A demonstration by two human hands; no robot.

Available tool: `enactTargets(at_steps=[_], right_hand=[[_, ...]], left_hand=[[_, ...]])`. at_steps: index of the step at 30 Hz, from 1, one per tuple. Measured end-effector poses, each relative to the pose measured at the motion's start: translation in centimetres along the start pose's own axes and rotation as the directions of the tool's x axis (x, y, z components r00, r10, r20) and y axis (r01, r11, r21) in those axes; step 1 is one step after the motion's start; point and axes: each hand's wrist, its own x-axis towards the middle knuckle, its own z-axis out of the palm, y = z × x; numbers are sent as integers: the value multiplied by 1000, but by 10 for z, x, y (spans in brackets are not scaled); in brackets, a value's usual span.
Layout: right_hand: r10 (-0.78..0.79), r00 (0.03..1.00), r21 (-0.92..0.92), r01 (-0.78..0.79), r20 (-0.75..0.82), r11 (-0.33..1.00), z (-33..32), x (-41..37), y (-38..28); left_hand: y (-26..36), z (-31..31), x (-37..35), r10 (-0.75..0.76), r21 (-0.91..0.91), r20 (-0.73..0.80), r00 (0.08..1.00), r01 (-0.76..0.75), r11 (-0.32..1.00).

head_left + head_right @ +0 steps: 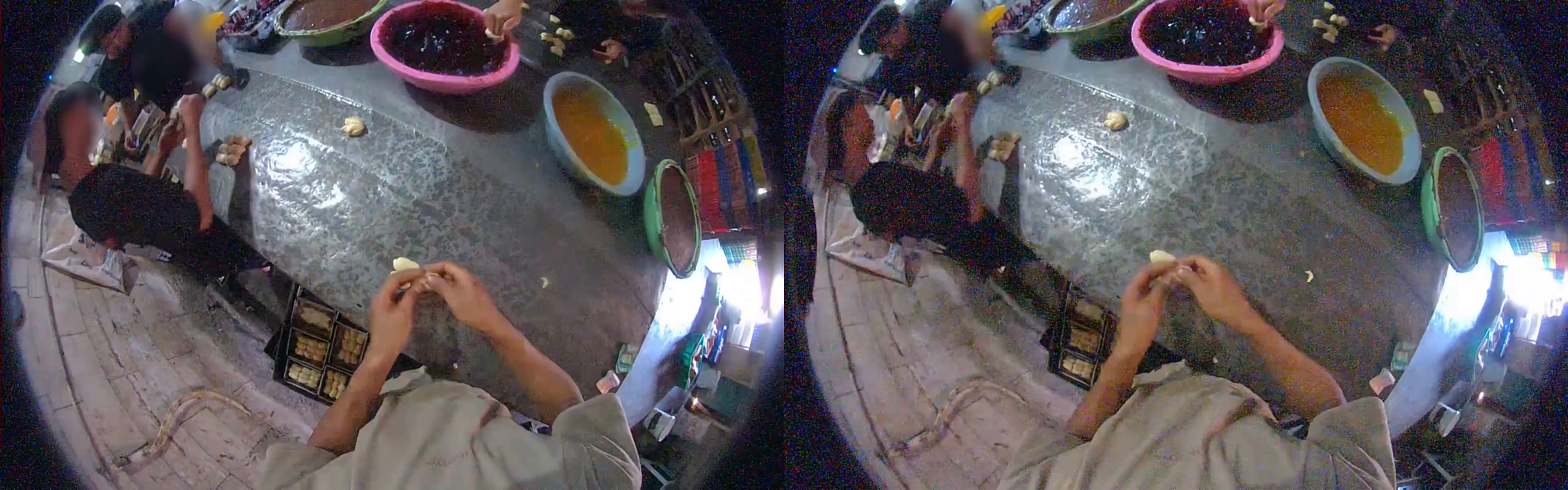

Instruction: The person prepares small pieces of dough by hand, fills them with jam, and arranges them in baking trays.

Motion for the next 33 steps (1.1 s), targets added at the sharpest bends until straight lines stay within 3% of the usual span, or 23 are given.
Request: enactTargets(at_steps=[1,2,4,6,7,10,12,14,17,19,21,22,24,25,27,28,29,30,31,32,33], right_hand=[[-211,962,-79,200,-174,977,9,7,0],[-201,966,-75,191,-162,979,16,17,-2],[-500,782,-431,332,-371,839,23,37,-9],[-452,835,-384,324,-315,865,25,45,0],[-406,874,-338,310,-267,889,25,49,3],[-369,883,-328,270,-290,905,27,48,2],[-326,902,-268,252,-282,930,27,56,2],[-473,808,-480,278,-352,832,28,74,-10],[-568,780,-592,334,-264,734,27,151,-64],[-725,684,-726,457,-81,513,35,227,-100],[-866,483,-891,440,127,115,51,291,-125],[-874,466,-880,463,140,106,52,322,-126],[-709,607,-820,567,358,72,45,371,-120],[-718,593,-812,580,366,64,45,376,-122],[-689,719,-787,474,89,394,45,371,-125],[-692,716,-793,473,93,383,50,353,-125],[-529,840,-423,438,-121,793,53,323,-124],[-274,939,84,296,-209,951,52,295,-119],[-249,959,440,285,-138,852,50,277,-100],[-253,966,736,212,-57,643,47,257,-78],[-202,979,773,135,-9,619,50,229,-67]], left_hand=[[6,-1,11,-79,-153,-47,996,71,986],[11,-3,18,-162,-307,-83,983,130,943],[11,-7,17,-184,-345,-162,970,119,931],[-15,-14,1,-96,-177,-296,950,44,983],[-26,-15,-7,-213,-228,-241,947,158,961],[-54,-4,-15,-321,-316,-269,908,231,920],[-46,-3,-3,-290,-399,-248,924,175,900],[-46,-7,7,-322,-435,-195,926,213,875],[-62,-25,-19,-258,-416,-219,941,149,897],[-61,-48,-43,-185,-314,-230,955,107,943],[-75,-71,-69,-205,-368,-297,933,86,926],[-80,-85,-76,-233,-424,-338,912,74,903],[-58,-118,-94,-225,-411,-421,879,37,911],[-56,-133,-104,-268,-426,-454,850,57,903],[-66,-157,-119,-316,-483,-509,800,38,875],[-64,-166,-124,-314,-491,-506,803,31,870],[-60,-176,-126,-316,-463,-495,809,62,884],[-57,-185,-126,-313,-432,-483,818,88,898],[-62,-190,-124,-274,-430,-473,837,52,901],[-57,-194,-121,-263,-436,-463,847,40,899],[-49,-199,-114,-223,-405,-452,863,24,914]])
